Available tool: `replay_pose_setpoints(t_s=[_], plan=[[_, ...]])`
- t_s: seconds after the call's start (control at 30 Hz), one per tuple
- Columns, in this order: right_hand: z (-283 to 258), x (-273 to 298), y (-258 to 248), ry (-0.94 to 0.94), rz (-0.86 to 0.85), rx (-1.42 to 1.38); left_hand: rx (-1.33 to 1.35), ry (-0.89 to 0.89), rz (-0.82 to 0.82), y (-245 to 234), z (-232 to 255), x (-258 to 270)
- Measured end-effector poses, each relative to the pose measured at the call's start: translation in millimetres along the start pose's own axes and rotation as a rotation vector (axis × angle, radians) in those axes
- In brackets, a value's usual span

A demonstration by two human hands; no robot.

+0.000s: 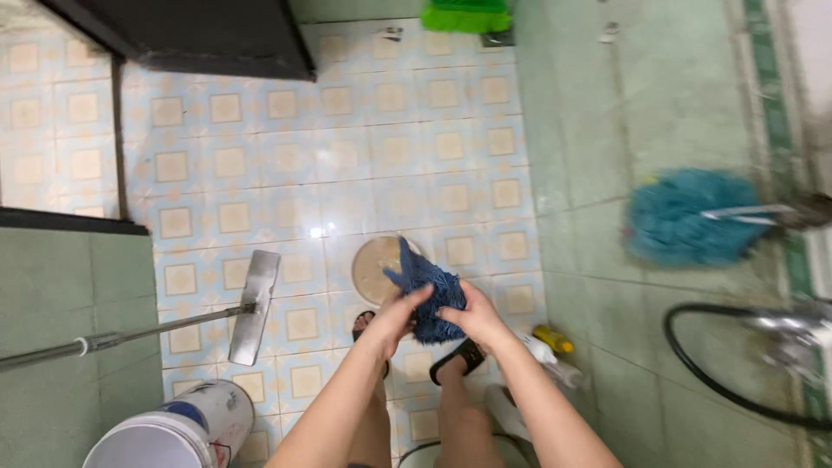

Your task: Washing a mop cloth in a bathroom and then mopping the floor of a hallway.

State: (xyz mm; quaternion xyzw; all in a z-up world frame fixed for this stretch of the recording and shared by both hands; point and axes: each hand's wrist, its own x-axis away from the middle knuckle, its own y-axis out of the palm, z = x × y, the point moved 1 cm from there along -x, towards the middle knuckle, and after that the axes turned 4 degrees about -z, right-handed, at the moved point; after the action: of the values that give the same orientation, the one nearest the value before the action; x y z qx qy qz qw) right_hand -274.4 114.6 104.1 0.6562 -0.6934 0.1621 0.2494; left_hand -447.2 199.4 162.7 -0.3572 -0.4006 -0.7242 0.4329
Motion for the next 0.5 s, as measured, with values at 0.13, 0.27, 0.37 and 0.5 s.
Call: replay_pose_setpoints(t_s=[0.13,0.27,0.37,0.5], plan=[[3.3,-59.6,56.8,0.131,-0.026,-0.101,0.010,0.173,0.065,-81.5,-45.5,-63.5],[30.9,-102.6,66.8,0.272,-0.046,-0.115,0.046,0.262,0.256,-120.9,-65.2,-108.9],[59.5,-135.7,58.7,0.394,-0.022,-0.143,-0.039,0.265,0.325,-149.6,-83.1,-151.7],[102.3,-179.4,43.0,0.464,-0.029,0.051,-0.693,0.406,0.535,-184.8,-140.7,-217.9]])
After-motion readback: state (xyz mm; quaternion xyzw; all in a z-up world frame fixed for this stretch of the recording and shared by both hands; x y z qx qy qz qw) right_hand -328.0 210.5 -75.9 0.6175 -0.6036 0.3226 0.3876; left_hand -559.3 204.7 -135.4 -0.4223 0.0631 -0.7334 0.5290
